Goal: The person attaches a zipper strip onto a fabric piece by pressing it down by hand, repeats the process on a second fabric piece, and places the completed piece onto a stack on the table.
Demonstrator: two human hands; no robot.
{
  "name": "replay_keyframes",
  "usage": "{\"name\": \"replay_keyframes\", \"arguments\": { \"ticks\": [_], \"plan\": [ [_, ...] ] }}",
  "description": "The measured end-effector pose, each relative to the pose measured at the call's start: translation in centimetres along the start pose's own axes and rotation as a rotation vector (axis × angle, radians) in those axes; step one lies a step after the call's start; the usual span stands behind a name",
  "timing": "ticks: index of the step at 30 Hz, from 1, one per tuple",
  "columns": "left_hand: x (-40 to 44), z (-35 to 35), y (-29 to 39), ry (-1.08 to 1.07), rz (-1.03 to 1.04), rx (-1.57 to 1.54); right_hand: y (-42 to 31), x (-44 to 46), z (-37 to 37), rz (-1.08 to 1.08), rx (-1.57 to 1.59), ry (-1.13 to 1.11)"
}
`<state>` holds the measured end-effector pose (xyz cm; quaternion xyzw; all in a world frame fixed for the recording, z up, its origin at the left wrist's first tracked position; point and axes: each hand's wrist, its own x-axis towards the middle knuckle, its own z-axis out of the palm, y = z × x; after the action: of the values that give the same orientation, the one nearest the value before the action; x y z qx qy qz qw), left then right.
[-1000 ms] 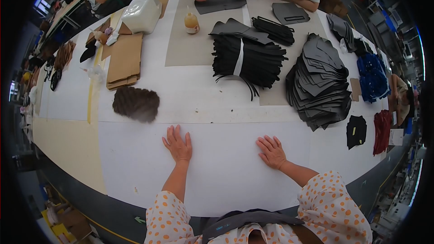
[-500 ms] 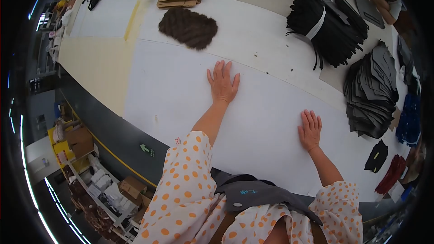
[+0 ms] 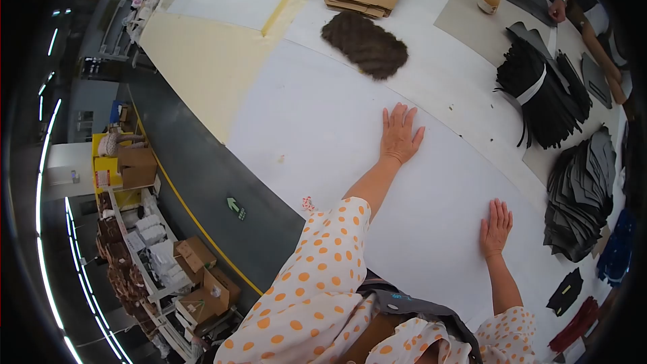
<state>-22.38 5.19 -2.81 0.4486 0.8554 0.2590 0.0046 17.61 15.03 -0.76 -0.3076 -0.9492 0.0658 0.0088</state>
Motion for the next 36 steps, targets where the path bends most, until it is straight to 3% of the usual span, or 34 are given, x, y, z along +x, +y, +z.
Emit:
{"name": "replay_keyframes", "arguments": {
  "ticks": [8, 13, 16, 18, 22, 23, 25, 27, 28, 29, 30, 32, 34, 35, 36],
  "plan": [
    [-2.5, -0.3, -0.6, 0.001, 0.049, -0.170, -0.2, 0.1, 0.4, 0.000, -0.058, 0.018],
    [-14.1, -5.3, 0.4, -0.258, 0.257, -0.052, -0.6, 0.3, 0.7, 0.020, -0.146, -0.025],
    [-22.8, -8.6, -0.5, -0.373, 0.349, -0.013, -1.9, 0.5, -0.4, 0.114, -0.179, -0.166],
    [-27.9, -11.5, -1.1, -0.488, 0.325, -0.026, -2.7, 0.6, -1.8, 0.170, -0.184, -0.217],
    [-36.8, -14.8, -3.8, -0.464, 0.249, 0.069, -4.9, 1.8, -1.4, 0.344, -0.040, -0.219],
    [-38.2, -16.4, -4.2, -0.469, 0.198, 0.117, -5.3, 2.4, -0.7, 0.409, 0.019, -0.220],
    [-42.6, -18.2, -5.4, -0.466, 0.030, 0.173, -8.2, 1.9, 0.4, 0.239, 0.267, 0.150],
    [-48.0, -18.9, -6.2, -0.496, -0.270, 0.207, -15.0, -0.8, -0.8, -0.020, 0.534, 0.340],
    [-50.9, -18.4, -6.9, -0.508, -0.514, 0.136, -19.0, -3.2, -2.3, -0.100, 0.798, 0.295],
    [-52.6, -18.3, -6.7, -0.620, -0.897, 0.038, -21.8, -5.8, -2.8, -0.141, 0.905, 0.159],
    [-57.2, -14.6, -8.9, -0.448, -1.105, -0.055, -23.8, -8.7, -3.0, -0.225, 0.902, 0.071],
    [-60.2, -14.1, -8.0, -0.542, -1.285, -0.280, -25.4, -13.3, -3.4, -0.427, 0.847, -0.089],
    [-63.6, -11.1, -6.2, -0.567, -1.181, -0.397, -25.6, -16.5, -4.4, -0.547, 0.814, -0.189],
    [-62.6, -11.8, -4.0, -0.776, -1.191, -0.419, -24.8, -17.5, -4.8, -0.540, 0.829, -0.228],
    [-64.1, -9.5, -3.2, -0.643, -1.105, -0.435, -24.0, -17.9, -4.5, -0.527, 0.841, -0.267]
  ]
}}
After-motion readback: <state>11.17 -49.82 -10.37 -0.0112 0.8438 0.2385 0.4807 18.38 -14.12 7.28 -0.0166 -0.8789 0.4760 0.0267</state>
